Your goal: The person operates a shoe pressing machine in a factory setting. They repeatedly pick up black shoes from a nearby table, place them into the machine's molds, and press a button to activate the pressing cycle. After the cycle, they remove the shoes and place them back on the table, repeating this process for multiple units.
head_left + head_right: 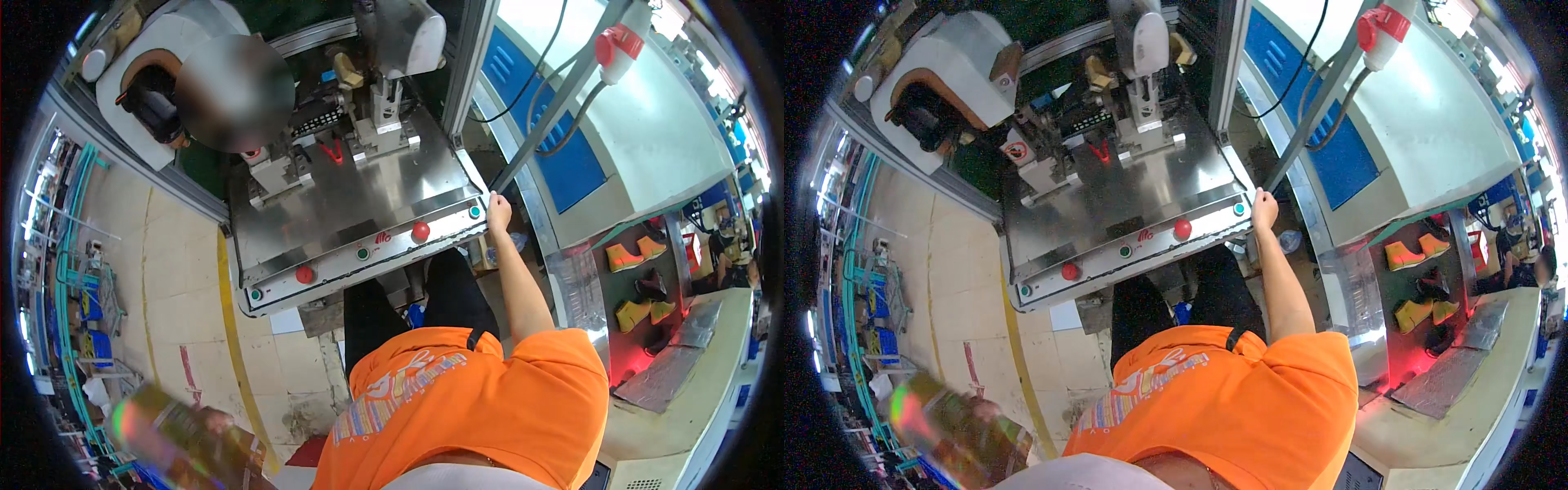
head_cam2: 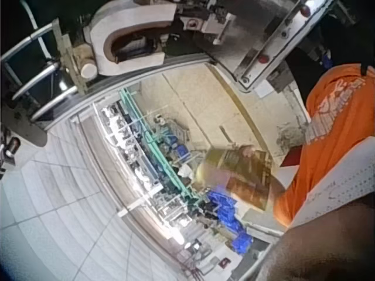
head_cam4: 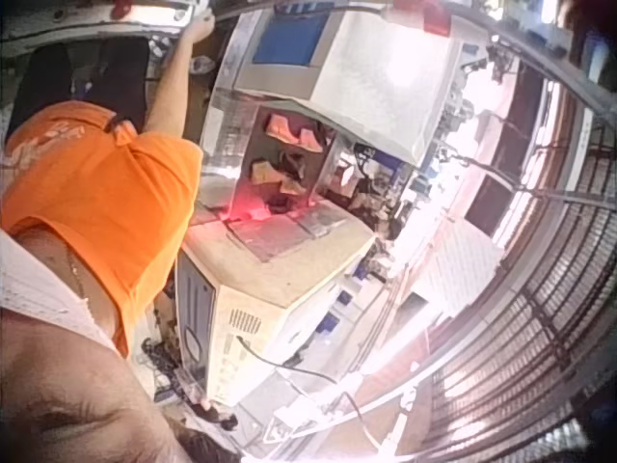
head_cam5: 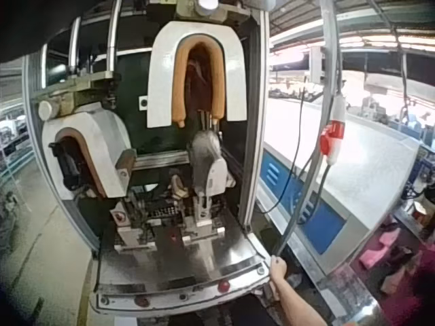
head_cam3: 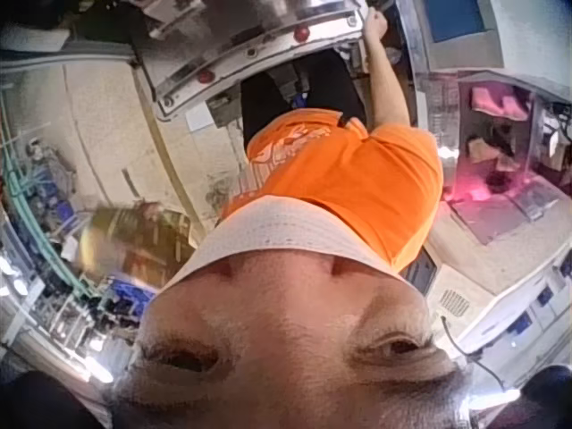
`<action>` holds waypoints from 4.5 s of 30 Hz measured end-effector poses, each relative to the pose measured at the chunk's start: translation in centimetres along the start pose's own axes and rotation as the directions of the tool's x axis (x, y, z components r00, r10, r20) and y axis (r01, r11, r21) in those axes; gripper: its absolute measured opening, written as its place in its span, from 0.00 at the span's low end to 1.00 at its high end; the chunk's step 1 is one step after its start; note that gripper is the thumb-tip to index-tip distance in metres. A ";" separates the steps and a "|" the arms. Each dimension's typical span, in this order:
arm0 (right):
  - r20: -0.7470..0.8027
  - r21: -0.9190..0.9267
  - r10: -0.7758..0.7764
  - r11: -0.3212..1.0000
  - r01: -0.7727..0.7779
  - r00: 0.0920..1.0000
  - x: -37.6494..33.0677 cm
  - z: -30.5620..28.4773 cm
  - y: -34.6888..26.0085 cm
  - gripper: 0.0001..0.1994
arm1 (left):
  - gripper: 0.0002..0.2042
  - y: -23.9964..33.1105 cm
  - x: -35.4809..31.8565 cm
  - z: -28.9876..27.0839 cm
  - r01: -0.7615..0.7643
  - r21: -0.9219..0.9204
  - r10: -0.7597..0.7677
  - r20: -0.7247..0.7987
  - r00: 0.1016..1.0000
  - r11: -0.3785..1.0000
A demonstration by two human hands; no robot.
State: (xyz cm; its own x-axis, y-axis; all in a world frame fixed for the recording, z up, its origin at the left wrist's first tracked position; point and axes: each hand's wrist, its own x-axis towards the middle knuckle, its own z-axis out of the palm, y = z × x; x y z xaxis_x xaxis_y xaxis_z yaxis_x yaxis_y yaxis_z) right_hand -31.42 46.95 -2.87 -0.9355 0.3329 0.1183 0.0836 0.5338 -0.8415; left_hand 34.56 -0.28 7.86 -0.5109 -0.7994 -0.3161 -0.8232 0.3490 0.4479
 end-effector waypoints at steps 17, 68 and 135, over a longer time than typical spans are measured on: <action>-0.006 0.024 0.006 1.000 -0.006 1.000 -0.2 -0.5 -0.5 0.19 | 0.20 2.3 3.8 -3.2 -0.156 0.441 0.073 0.198 0.977 0.884; -0.062 0.576 -0.873 0.364 0.732 0.484 -11.7 -5.9 -34.7 0.09 | 0.13 38.4 13.2 -1.1 -0.708 -0.624 0.497 -0.522 0.693 0.331; 0.109 -0.407 0.621 0.740 -0.535 0.776 3.7 -31.6 22.5 0.14 | 0.10 46.1 1.0 26.1 0.274 -0.453 0.345 0.866 0.363 0.848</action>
State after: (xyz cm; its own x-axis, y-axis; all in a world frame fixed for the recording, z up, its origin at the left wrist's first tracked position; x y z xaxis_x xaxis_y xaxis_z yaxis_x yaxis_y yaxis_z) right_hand -22.10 84.78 -4.69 -0.7118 0.5049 -0.4883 0.7020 0.5334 -0.4719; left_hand -10.39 27.83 6.37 -0.6837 0.2532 -0.6844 -0.7262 -0.1444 0.6721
